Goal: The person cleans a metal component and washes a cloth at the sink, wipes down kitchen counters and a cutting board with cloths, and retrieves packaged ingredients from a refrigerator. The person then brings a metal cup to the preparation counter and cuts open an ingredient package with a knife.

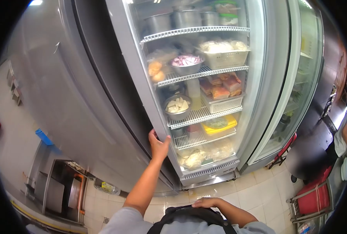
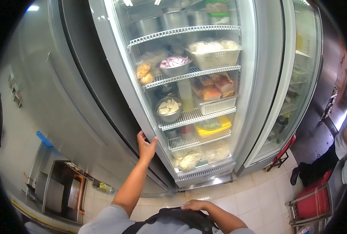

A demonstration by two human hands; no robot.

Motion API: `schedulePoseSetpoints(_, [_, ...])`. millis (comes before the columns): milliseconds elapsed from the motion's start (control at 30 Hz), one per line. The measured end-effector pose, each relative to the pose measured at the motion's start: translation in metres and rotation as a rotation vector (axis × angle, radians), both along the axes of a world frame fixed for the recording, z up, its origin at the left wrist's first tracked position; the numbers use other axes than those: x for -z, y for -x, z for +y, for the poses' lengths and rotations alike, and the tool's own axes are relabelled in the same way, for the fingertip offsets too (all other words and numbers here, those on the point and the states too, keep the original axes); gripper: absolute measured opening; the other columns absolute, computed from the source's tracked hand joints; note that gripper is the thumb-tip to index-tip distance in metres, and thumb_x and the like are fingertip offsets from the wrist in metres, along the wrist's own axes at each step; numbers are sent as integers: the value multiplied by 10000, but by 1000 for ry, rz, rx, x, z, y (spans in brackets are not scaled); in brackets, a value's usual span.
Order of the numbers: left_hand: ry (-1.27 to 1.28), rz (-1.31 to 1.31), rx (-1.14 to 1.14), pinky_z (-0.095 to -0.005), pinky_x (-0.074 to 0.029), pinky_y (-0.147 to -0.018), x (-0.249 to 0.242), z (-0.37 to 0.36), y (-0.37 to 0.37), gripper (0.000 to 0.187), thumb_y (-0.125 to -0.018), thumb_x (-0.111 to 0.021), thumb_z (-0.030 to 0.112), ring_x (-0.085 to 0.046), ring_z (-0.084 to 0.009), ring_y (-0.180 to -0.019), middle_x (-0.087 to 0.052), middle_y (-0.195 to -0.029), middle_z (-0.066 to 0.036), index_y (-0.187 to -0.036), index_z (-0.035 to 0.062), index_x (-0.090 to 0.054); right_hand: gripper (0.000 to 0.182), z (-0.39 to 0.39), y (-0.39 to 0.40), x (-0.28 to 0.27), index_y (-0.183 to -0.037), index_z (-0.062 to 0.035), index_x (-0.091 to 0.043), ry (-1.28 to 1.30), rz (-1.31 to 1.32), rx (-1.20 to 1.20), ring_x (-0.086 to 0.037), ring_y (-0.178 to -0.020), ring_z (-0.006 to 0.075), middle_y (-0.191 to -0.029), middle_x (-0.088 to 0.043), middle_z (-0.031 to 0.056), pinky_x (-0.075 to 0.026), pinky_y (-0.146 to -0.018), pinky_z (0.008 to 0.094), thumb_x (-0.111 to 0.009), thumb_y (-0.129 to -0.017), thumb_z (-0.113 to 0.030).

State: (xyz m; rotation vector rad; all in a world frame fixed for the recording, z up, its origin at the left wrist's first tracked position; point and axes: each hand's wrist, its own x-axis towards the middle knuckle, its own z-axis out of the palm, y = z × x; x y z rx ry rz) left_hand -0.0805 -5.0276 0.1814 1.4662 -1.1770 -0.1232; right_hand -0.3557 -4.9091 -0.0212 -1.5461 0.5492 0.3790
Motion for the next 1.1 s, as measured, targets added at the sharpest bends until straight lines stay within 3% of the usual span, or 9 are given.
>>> schedulePoseSetpoints(267, [-17, 92, -74, -353, -429, -951, -21, -10, 16, 760, -714, -816, 216, -560, -262, -1092, -555, -1201, -197, -1278, -45, -378, 649, 0, 3, 77, -1314, 72, -461, 297, -170, -88, -491, -1206, 325, -1310, -496, 288, -370, -1021, 374, -475, -916, -440])
schedulePoseSetpoints(333, [-28, 97, -93, -352, -432, -947, -13, -15, 13, 751, -719, -811, 206, -562, -259, -1093, -555, -1205, -197, -1279, -44, -378, 562, 4, -4, 86, -1223, 50, -562, 516, 62, -161, -557, -1130, 332, -1237, -563, 264, -433, -940, 397, -501, -879, -391])
schedulePoseSetpoints(367, [-23, 107, -105, -351, -434, -943, -7, -18, 10, 742, -724, -807, 197, -563, -257, -1094, -555, -1209, -197, -1280, -43, -379, 466, -2, -2, 93, -1117, 15, -652, 407, -31, -206, -608, -1059, 339, -1144, -628, 228, -469, -888, 429, -496, -861, -342])
schedulePoseSetpoints(400, [-35, 108, -117, -351, -434, -943, -9, -17, 11, 742, -724, -807, 197, -563, -257, -1094, -555, -1209, -197, -1280, -43, -379, 435, -1, -4, 133, -1022, -8, -699, 701, -126, -349, -627, -1044, 324, -1081, -663, 196, -471, -909, 443, -478, -857, -345])
schedulePoseSetpoints(533, [-96, 142, -29, -344, -457, -900, -30, -3, 22, 617, -743, -782, 152, -598, -241, -1030, -608, -1134, -157, -1228, -36, -450, 482, 9, 13, 138, -1061, -51, -693, 895, 101, -268, -571, -1138, 324, -1209, -606, 199, -439, -951, 447, -458, -873, -427])
schedulePoseSetpoints(567, [-108, 130, -49, -342, -459, -896, -30, -7, 21, 598, -755, -773, 162, -602, -243, -1019, -612, -1124, -155, -1221, -36, -455, 474, -2, 8, 114, -1035, -52, -704, 860, -36, -561, -603, -1072, 339, -1115, -650, 193, -454, -918, 454, -458, -875, -424])
schedulePoseSetpoints(767, [-145, 96, -69, -349, -453, -911, -25, -16, 8, 550, -796, -736, 191, -592, -254, -1048, -607, -1142, -165, -1212, -38, -460, 386, 5, -27, 139, -943, -6, -704, 736, -176, -598, -649, -935, 337, -1013, -676, 193, -511, -760, 441, -524, -842, -333])
schedulePoseSetpoints(900, [-146, 59, -62, -360, -442, -933, -29, -12, 14, 548, -810, -724, 197, -573, -267, -1091, -589, -1176, -192, -1231, -29, -455, 459, 9, -33, 130, -1053, -17, -691, 528, -42, -783, -590, -1117, 318, -1192, -619, 199, -446, -939, 441, -595, -768, -365])
schedulePoseSetpoints(1100, [-206, 48, -96, -361, -447, -918, -14, -16, 2, 568, -822, -713, 242, -578, -279, -1074, -576, -1188, -200, -1236, -39, -445, 493, 17, -36, 138, -1080, -19, -682, 367, -122, -792, -586, -1125, 300, -1212, -612, 191, -438, -950, 424, -607, -772, -397])
